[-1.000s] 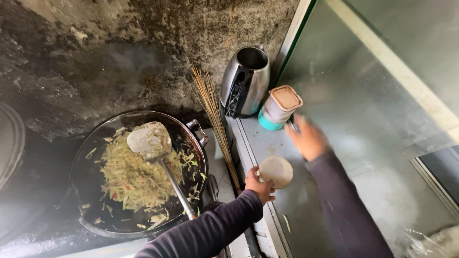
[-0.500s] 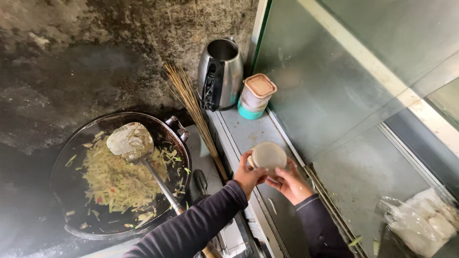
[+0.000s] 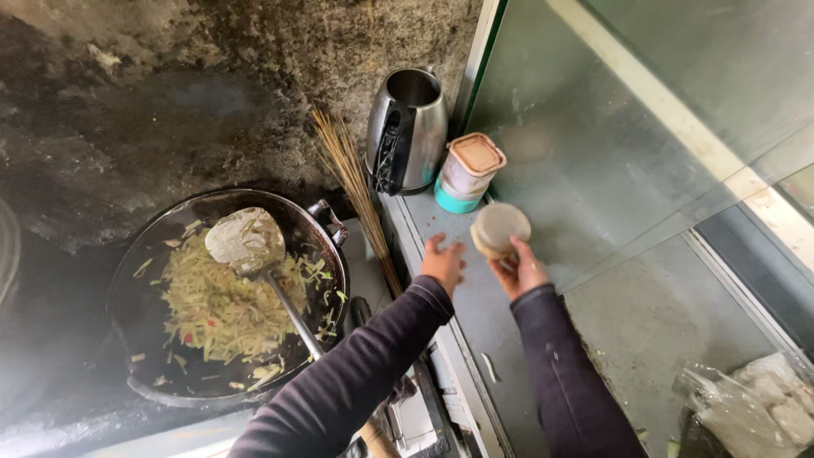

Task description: The person prepares a stir-fry dish in a wok on a gas stove. They handle a basket of red chilies, add ingredients from various containers, and stir the mixture with a spatula. The person also adjusts the stove knob and moves containers on the counter.

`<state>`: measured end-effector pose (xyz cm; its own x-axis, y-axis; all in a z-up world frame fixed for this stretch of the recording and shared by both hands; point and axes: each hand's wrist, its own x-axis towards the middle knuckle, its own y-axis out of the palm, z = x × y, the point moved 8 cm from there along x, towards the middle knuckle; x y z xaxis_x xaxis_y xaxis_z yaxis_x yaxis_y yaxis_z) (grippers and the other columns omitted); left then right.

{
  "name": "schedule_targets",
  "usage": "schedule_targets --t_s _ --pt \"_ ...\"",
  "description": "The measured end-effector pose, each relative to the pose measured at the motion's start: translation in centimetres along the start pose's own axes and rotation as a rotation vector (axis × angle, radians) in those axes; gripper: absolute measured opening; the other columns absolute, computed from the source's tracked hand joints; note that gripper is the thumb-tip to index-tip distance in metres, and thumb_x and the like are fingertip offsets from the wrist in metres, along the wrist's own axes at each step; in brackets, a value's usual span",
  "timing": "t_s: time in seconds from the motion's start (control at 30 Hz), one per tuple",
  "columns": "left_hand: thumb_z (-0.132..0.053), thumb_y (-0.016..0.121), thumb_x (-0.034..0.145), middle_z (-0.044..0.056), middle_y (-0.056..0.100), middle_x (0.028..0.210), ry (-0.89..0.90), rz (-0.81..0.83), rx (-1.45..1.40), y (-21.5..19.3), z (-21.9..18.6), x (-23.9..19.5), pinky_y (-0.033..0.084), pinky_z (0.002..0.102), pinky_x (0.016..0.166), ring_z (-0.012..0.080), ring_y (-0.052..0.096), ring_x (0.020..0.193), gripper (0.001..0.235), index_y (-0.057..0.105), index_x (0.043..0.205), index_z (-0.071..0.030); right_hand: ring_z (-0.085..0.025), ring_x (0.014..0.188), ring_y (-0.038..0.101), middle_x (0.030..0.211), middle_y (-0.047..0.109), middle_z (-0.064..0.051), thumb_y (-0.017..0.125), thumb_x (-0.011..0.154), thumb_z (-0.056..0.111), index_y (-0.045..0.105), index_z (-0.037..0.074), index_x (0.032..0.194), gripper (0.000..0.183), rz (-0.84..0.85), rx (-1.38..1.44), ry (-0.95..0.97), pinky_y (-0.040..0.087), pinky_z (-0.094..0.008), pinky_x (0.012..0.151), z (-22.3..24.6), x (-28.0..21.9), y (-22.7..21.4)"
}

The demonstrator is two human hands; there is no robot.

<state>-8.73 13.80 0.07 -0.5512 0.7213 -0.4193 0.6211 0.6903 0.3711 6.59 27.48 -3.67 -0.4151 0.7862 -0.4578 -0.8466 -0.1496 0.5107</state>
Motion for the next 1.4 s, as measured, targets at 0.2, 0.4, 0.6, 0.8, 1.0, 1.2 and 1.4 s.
schedule_targets --t_s 0.2,0.4,0.6,0.8,1.0,1.2,1.4 --pt "-0.017 0.067 0.089 0.009 0.058 0.096 0.065 -0.122 -0.131 -4.8 1.8 1.2 0.046 0.034 0.061 0.0185 0.055 0.077 0.056 0.051 0.143 -0.011 -0.022 0.091 0.063 0.109 0.062 -0.005 0.065 0.095 0.023 0.059 0.012 0.124 0.032 0.008 -0.111 0.0 0.06 -0.043 0.079 0.2 2.7 -0.9" --pt "-0.01 0.065 0.097 0.009 0.07 0.109 0.606 0.001 0.002 -2.4 -7.4 -7.4 0.054 0.025 0.087 0.011 0.065 0.099 0.033 0.062 0.128 0.0 -0.014 0.098 0.071 0.12 0.07 -0.008 0.064 0.094 0.016 0.062 0.008 0.13 0.037 0.146 -0.354 -0.237 0.058 -0.035 0.081 7.9 -9.7 3.0" --pt "-0.024 0.067 0.102 0.008 0.067 0.075 0.548 0.005 0.25 1.6 -14.8 -19.5 0.051 0.029 0.059 0.0125 0.06 0.062 0.027 0.07 0.101 0.003 -0.009 0.066 0.059 0.099 0.075 -0.009 0.068 0.099 0.017 0.067 0.0 0.118 0.026 0.08 -0.627 -0.647 0.051 -0.023 0.068 14.9 -24.2 4.9" --pt "-0.013 0.058 0.105 0.019 0.071 0.094 0.858 -0.103 0.69 2.8 -13.8 -25.3 0.055 0.036 0.069 0.0309 0.072 0.078 0.024 0.066 0.126 -0.005 -0.01 0.055 0.046 0.073 0.06 -0.016 0.071 0.107 0.024 0.08 -0.001 0.115 0.028 -0.1 -0.805 -0.536 0.037 -0.029 0.052 10.1 -29.1 4.0" --pt "0.002 0.051 0.083 0.032 0.023 0.164 1.136 -0.164 0.902 1.9 -11.7 -32.6 0.041 0.051 0.112 0.0504 0.04 0.142 0.08 0.029 0.16 -0.007 -0.028 0.109 0.063 0.126 0.066 -0.025 0.072 0.092 0.01 0.066 -0.008 0.127 0.041 0.21 -1.142 -1.196 0.049 -0.03 0.082 8.2 -35.2 10.0" --pt "-0.011 0.068 0.088 0.028 0.026 0.165 0.987 -0.225 1.025 -1.6 -10.6 -37.7 0.023 0.066 0.118 0.0488 0.026 0.153 0.078 0.032 0.158 -0.007 -0.019 0.106 0.072 0.118 0.078 -0.016 0.06 0.107 0.02 0.07 0.0 0.125 0.028 0.391 -0.952 -0.593 0.055 -0.026 0.094 3.0 -31.6 7.8" --pt "-0.012 0.072 0.082 0.026 0.031 0.162 0.985 -0.308 1.077 -8.5 -11.9 -42.0 0.024 0.066 0.117 0.0477 0.028 0.152 0.08 0.039 0.155 -0.008 -0.022 0.111 0.071 0.129 0.071 -0.018 0.064 0.094 0.035 0.056 0.005 0.14 0.055 0.701 -1.324 -0.491 0.054 -0.031 0.091 -7.4 -30.7 9.4"
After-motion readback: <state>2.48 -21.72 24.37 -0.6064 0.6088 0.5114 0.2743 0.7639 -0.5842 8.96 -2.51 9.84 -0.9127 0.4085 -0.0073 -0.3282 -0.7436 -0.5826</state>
